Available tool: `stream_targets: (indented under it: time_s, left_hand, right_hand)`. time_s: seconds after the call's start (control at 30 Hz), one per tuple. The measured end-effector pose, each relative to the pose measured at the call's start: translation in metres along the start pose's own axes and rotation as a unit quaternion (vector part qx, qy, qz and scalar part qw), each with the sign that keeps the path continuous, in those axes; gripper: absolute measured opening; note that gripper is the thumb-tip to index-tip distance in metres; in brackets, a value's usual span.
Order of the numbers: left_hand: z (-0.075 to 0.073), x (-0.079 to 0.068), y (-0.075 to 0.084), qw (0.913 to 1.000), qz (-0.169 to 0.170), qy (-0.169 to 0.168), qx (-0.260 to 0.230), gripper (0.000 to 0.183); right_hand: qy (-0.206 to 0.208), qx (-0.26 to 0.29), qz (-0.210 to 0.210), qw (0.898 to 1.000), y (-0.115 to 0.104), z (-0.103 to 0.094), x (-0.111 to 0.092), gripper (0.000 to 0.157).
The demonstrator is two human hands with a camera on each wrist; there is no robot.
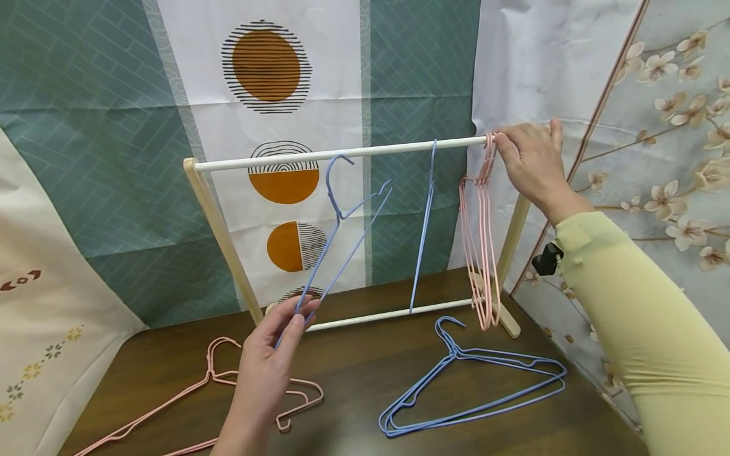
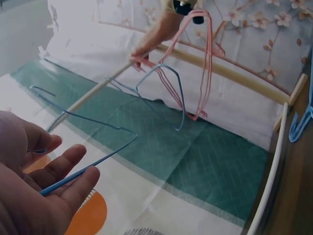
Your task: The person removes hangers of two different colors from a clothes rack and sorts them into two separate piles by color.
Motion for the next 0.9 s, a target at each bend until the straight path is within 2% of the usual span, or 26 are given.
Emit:
stream_targets:
  time_s: [0.13, 0.43, 0.7, 0.9]
  left_hand:
    - [-0.007, -0.007, -0.010, 0.9995, -0.030, -0.005, 0.010, 0.026]
    - [-0.002, -0.012, -0.037, 0.9984, -0.044, -0.035, 0.002, 0.025]
    - [0.006, -0.018, -0.063, 0.9926, -0.111, -0.049, 0.006, 0.025]
    - [0.016, -0.023, -0.081, 0.9848, -0.156, -0.076, -0.007, 0.024]
  right_hand:
    - [-0.001, -0.002, -0.001, 1.000, 0.000, 0.001, 0.001, 0.058]
    - [0.000, -0.005, 0.003, 1.000, 0.004, 0.000, 0.002, 0.059]
    - [-0.003, -0.003, 0.004, 1.000, 0.002, 0.001, 0.002, 0.059]
    - [-0.005, 0.000, 0.005, 1.000, 0.002, 0.003, 0.002, 0.059]
Point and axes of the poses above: each hand's wrist, its own x-axis towards the middle knuckle, its own z-axis out of the palm, y = z × x, the point moved 7 cm from there along x, towards the middle knuckle, and after that the axes turned 2 degrees about y, right-handed, at the moved point
